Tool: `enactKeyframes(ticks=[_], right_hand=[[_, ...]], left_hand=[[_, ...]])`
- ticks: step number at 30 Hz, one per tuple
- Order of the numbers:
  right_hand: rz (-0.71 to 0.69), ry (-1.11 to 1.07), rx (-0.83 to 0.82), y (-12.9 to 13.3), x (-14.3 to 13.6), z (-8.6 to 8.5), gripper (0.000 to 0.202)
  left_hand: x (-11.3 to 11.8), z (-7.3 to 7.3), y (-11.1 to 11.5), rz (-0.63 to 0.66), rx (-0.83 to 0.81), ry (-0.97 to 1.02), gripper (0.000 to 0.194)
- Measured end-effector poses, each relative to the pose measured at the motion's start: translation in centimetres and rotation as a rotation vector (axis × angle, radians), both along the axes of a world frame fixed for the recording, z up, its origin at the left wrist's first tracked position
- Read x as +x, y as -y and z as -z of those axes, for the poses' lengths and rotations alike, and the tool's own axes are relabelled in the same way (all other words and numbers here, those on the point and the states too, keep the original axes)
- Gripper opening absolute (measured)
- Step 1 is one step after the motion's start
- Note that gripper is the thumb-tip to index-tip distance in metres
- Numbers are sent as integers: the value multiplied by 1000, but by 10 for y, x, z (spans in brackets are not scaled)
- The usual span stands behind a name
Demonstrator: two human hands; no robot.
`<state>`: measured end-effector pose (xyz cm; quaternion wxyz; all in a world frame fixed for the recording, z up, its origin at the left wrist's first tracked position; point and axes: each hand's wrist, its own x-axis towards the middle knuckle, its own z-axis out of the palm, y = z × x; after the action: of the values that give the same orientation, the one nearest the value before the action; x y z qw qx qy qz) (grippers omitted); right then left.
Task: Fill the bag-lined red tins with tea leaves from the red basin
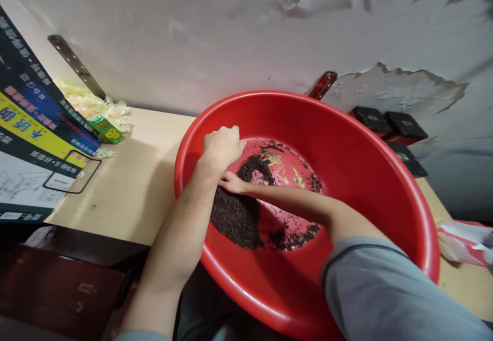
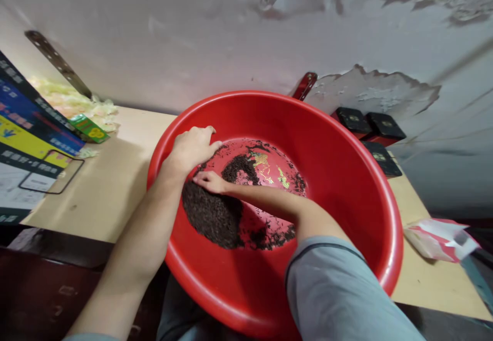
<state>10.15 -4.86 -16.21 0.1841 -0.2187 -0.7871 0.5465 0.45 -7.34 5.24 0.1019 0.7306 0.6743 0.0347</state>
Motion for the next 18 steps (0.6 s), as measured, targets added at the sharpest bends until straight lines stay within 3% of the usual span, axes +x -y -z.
enactKeyframes(ticks=[2, 4, 5, 7, 8, 10, 12, 14, 18], right_hand=[[-86, 6, 51, 2, 17, 3, 53], [-1, 27, 183, -12, 51, 1, 57], [174, 81, 257, -25, 72, -1, 57], [734, 197, 353, -55, 118, -3, 66], [863, 225, 360, -71, 139, -3, 74], [991, 258, 352, -96, 170, 2, 86], [1025, 275, 333, -111, 185, 11, 90], [1013, 288, 311, -115, 182, 19, 88], [909, 287, 241, -101, 145, 29, 87]], left_hand=[[-1, -1, 1, 3, -14, 6, 45], [-1, -3, 2, 12, -13, 18, 46], [0, -3, 2, 14, -6, 23, 47], [0, -4, 3, 15, 7, 21, 46], [1, -4, 3, 21, 8, 17, 46], [2, -3, 3, 61, 6, 21, 44], [4, -2, 3, 134, 20, 48, 43], [5, -1, 2, 204, 47, 83, 44], [4, 3, -1, 290, 40, 129, 43]])
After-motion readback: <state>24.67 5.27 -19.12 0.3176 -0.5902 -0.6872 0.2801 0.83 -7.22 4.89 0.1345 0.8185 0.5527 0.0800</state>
